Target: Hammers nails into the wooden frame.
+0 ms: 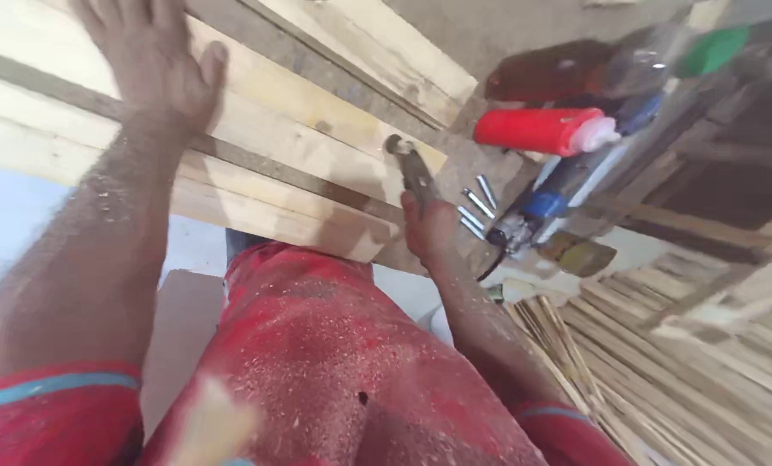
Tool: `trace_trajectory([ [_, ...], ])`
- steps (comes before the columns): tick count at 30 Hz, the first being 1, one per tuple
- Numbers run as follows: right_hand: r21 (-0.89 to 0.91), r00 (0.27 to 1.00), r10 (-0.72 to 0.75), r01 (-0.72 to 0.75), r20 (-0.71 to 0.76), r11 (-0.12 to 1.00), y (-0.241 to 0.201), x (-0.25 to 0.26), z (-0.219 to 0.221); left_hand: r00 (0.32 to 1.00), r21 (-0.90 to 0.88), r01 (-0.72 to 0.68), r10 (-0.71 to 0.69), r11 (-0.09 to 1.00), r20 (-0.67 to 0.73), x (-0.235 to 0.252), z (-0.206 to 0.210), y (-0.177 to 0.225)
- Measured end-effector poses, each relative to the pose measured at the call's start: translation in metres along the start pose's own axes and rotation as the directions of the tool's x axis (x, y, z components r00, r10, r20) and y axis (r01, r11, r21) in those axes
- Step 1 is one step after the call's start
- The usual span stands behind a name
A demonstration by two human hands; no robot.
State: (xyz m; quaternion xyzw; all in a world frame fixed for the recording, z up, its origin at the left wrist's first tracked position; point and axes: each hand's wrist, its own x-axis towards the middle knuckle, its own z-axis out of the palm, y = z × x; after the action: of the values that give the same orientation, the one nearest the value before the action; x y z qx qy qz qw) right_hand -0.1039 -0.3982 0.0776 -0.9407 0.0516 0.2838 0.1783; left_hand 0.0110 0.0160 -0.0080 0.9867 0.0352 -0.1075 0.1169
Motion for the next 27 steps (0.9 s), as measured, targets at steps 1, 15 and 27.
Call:
trace_trajectory([
  [1,0.013,0.998,-0.050,0.050,-0.031,0.999,0.002,-0.006,0.009,1.000,0.005,-0.003,0.003,1.000,0.003,-0.004,0.001,-0.003],
  [15,0.268,0.984,-0.137,0.101,0.118,0.958,-0.286,0.031,-0.045,0.966,-0.100,-0.249,0.254,0.963,0.038,0.029,-0.028,-0.099],
  [27,-0.157,0.935,0.154,-0.108,0.319,0.982,-0.339,0.032,-0.054,0.964,-0.203,-0.254,0.265,0.946,0.028,0.030,-0.020,-0.103],
])
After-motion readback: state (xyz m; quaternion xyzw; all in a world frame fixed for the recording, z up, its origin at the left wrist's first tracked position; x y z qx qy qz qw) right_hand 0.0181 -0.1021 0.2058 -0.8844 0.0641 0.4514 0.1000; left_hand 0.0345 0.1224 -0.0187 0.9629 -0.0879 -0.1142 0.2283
